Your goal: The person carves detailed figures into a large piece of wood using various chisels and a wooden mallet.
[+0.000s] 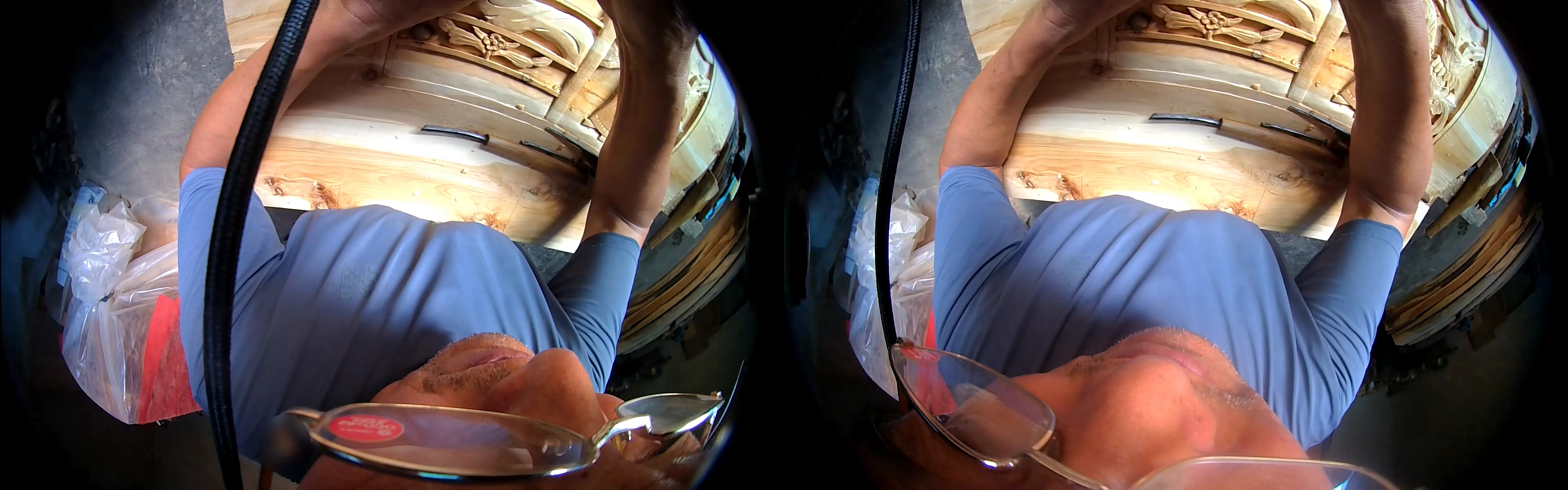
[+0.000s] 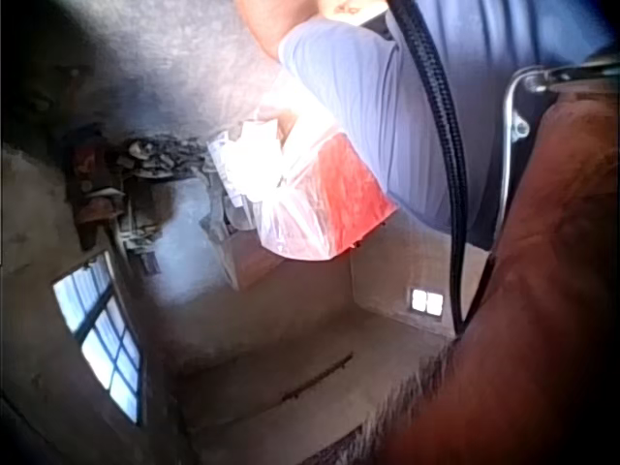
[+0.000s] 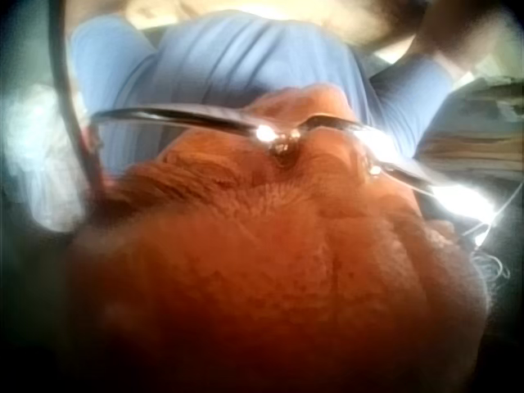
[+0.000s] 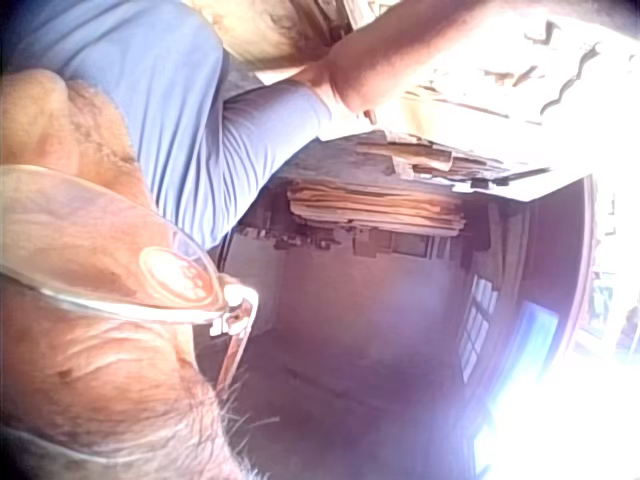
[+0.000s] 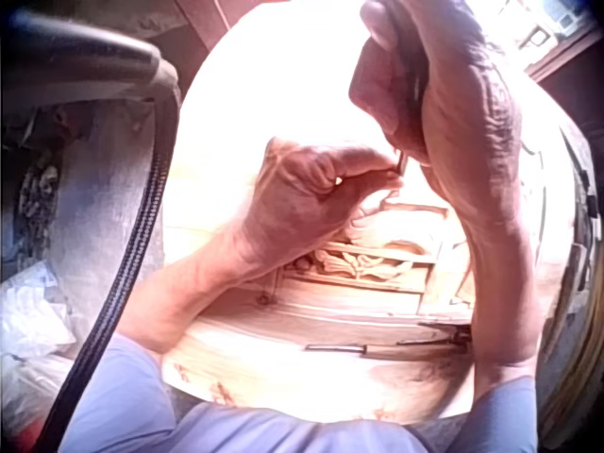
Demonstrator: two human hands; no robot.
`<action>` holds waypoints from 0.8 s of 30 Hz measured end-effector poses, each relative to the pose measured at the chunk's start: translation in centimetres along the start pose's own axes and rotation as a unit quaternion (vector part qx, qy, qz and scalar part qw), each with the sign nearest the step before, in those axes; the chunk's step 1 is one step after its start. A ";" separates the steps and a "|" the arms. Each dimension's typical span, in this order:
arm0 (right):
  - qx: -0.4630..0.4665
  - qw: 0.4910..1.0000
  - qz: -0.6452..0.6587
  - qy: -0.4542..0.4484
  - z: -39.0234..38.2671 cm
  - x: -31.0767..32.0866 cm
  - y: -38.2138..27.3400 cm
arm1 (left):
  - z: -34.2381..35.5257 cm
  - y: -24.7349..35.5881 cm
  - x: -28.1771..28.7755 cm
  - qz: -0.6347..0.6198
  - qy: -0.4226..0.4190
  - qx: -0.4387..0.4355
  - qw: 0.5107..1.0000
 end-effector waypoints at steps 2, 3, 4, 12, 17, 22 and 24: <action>0.001 1.000 0.002 -0.001 0.1 -0.1 -0.1 | 0.3 0.5 0.1 0.026 -0.021 0.005 0.999; 0.001 1.000 0.004 -0.002 0.1 -0.1 -0.1 | 0.3 0.4 0.1 0.023 -0.022 0.008 0.999; 0.002 1.000 0.005 -0.002 0.1 -0.2 -0.1 | 0.3 0.4 0.1 0.020 -0.023 0.012 0.999; 0.000 1.000 0.012 -0.003 0.0 -1.1 -0.4 | 0.2 0.1 -0.3 0.040 -0.023 0.001 0.999; 0.003 1.000 0.021 -0.006 0.1 -1.5 -0.4 | 0.3 0.1 -0.3 0.025 -0.018 0.013 0.999; 0.008 0.999 0.029 -0.010 0.5 -2.0 -0.6 | 0.5 0.5 -0.5 0.062 -0.012 0.008 0.998; 0.009 0.999 0.031 -0.009 0.5 -1.9 -0.6 | 0.4 0.5 -0.7 0.072 -0.022 0.025 0.997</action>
Point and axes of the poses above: each hand's wrist, its own z-axis towards the middle knuckle, its own x-axis out of the back of the hand, y = z × x, the point moved 9 cm from there along z, towards the middle knuckle, and after that the axes turned 4 degrees about -x, right-handed, at the moved point
